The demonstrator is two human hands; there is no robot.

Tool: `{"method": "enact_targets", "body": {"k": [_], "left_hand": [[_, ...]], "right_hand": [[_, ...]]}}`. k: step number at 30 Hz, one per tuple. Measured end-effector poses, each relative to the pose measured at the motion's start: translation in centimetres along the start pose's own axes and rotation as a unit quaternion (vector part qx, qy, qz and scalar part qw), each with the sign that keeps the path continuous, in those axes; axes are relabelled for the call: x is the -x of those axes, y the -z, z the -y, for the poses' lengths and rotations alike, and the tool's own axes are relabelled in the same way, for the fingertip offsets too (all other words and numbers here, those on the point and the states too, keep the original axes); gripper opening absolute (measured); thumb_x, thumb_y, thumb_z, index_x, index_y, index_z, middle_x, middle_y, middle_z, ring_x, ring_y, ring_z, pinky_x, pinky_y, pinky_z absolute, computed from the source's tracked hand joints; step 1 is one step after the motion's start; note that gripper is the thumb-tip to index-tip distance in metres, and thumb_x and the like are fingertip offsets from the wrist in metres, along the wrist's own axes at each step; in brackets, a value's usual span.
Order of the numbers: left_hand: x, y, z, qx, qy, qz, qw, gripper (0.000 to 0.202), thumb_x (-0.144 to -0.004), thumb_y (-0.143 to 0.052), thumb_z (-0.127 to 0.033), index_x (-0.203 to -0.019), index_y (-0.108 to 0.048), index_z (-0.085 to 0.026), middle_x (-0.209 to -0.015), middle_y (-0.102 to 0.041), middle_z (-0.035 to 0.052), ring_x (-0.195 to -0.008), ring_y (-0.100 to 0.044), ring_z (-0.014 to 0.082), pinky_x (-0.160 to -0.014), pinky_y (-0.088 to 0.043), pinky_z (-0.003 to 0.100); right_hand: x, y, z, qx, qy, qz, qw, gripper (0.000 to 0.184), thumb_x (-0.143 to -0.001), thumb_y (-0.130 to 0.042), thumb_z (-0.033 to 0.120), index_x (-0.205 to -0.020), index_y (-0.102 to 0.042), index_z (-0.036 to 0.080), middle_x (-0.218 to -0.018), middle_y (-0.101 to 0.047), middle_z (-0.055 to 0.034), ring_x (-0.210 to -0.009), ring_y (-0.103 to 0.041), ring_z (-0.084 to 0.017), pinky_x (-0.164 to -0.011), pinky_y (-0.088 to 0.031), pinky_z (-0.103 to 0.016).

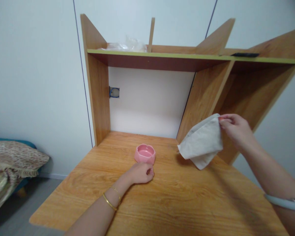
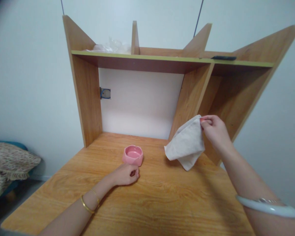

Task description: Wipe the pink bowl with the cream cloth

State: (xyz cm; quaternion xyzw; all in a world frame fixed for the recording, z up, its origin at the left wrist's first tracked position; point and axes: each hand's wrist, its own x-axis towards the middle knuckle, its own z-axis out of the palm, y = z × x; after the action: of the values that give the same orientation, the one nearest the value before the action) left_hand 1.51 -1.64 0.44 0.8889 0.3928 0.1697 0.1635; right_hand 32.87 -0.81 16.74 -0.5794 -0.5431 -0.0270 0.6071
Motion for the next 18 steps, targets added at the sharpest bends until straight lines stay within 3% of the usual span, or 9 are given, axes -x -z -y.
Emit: {"method": "enact_targets", "body": {"k": [3, 9, 15, 17, 18], "left_hand": [[-0.1, -0.1, 0.1, 0.021, 0.003, -0.006, 1.0, 0.014, -0.074, -0.044, -0.023, -0.066, -0.055, -0.017, -0.064, -0.06, 0.0008, -0.052, -0.047, 0.0106, -0.048, -0.03, 0.021], [-0.5, -0.7, 0.7, 0.152, 0.009, -0.012, 0.988, 0.014, -0.071, -0.045, -0.021, -0.069, -0.056, -0.015, -0.062, -0.056, -0.0011, -0.055, -0.047, 0.0093, -0.049, -0.031, 0.018], [-0.3, 0.3, 0.1, 0.345, -0.006, 0.006, 0.939, 0.023, -0.074, -0.046, -0.031, -0.062, -0.055, -0.014, -0.05, -0.047, -0.0035, -0.045, -0.037, 0.007, -0.045, -0.025, 0.019], [-0.2, 0.9, 0.0, 0.385, -0.011, -0.04, 0.922, 0.028, -0.075, -0.044, -0.033, -0.055, -0.051, -0.015, -0.045, -0.041, -0.0043, -0.043, -0.034, 0.007, -0.044, -0.023, 0.02], [-0.3, 1.2, 0.0, 0.396, -0.009, -0.092, 0.914, 0.03, -0.074, -0.044, -0.034, -0.051, -0.048, -0.015, -0.044, -0.039, -0.0044, -0.043, -0.034, 0.0072, -0.044, -0.023, 0.02]], "right_hand": [[0.7, -0.1, 1.2, 0.002, -0.036, 0.0, 0.999, 0.013, -0.07, -0.05, 0.034, -0.075, -0.052, 0.021, -0.064, -0.053, -0.0016, -0.057, -0.046, -0.014, -0.054, -0.037, -0.028], [2.9, -2.6, 0.4, -0.035, -0.057, 0.107, 0.992, 0.01, -0.062, -0.053, 0.026, -0.068, -0.052, 0.02, -0.057, -0.052, 0.0006, -0.053, -0.046, -0.014, -0.052, -0.035, -0.027], [5.3, -6.2, -1.5, -0.061, -0.052, 0.133, 0.988, 0.016, -0.06, -0.05, 0.033, -0.069, -0.052, 0.02, -0.056, -0.052, 0.0022, -0.056, -0.048, -0.015, -0.055, -0.037, -0.027], [6.2, -7.2, -1.6, -0.071, -0.057, 0.144, 0.985, 0.017, -0.061, -0.05, 0.034, -0.07, -0.052, 0.02, -0.057, -0.053, 0.0019, -0.057, -0.048, -0.015, -0.055, -0.037, -0.026], [6.6, -7.7, -1.6, -0.076, -0.062, 0.152, 0.983, 0.018, -0.061, -0.049, 0.035, -0.07, -0.051, 0.02, -0.057, -0.053, 0.0018, -0.056, -0.048, -0.015, -0.055, -0.036, -0.026]]}}
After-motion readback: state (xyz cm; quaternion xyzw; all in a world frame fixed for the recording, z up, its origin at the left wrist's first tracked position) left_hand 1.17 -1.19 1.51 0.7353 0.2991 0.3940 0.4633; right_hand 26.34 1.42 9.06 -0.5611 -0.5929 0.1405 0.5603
